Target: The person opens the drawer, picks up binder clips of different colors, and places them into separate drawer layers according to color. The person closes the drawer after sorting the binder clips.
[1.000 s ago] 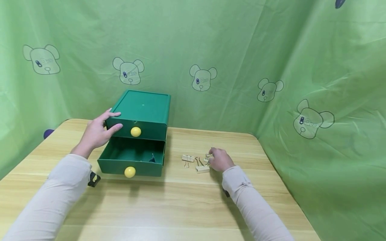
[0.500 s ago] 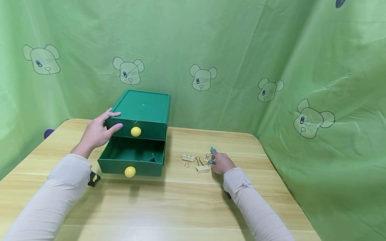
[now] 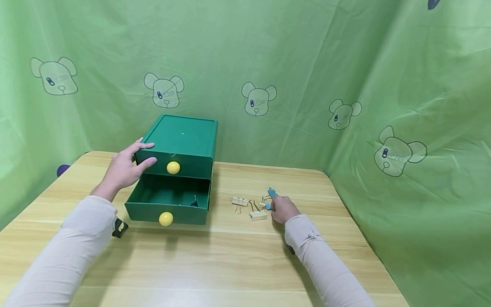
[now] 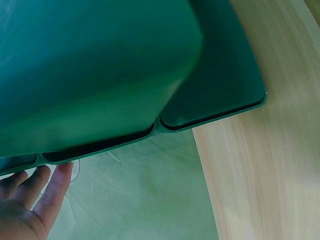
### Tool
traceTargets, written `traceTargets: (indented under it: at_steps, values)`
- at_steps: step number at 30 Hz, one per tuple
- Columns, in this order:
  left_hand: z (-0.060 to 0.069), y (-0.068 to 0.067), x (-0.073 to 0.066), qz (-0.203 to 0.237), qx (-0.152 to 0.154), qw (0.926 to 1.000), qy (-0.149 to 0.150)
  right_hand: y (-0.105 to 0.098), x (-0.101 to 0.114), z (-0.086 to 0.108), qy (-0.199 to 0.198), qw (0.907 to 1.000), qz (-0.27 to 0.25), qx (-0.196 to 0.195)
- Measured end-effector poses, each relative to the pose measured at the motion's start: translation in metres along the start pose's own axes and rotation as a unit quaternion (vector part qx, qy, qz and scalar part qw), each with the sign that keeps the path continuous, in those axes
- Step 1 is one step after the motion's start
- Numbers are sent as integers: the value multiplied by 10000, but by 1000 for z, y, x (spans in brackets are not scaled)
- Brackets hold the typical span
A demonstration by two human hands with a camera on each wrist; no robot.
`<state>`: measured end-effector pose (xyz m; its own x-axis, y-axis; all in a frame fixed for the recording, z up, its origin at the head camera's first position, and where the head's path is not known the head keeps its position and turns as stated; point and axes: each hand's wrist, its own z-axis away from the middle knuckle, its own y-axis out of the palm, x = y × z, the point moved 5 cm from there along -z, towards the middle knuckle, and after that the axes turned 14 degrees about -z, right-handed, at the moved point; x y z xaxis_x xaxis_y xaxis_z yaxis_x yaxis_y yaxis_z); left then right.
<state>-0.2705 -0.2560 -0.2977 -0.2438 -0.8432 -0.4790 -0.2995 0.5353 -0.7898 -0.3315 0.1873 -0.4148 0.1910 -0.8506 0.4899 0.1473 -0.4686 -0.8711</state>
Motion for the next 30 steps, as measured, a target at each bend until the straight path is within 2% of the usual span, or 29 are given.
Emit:
traceTargets:
  at_steps: [14,22,30]
  values:
    - [0,0,0,-6,8,10000,2,2,-4,-2,42,10000,1,-34]
    - [0,0,-1,12,3,10000,-5,1,-3,-3,-166,9996,-4,-215]
    - [0,0,-1,-25,5,10000,-10,-6,8,0,-398,9981,-49,-477]
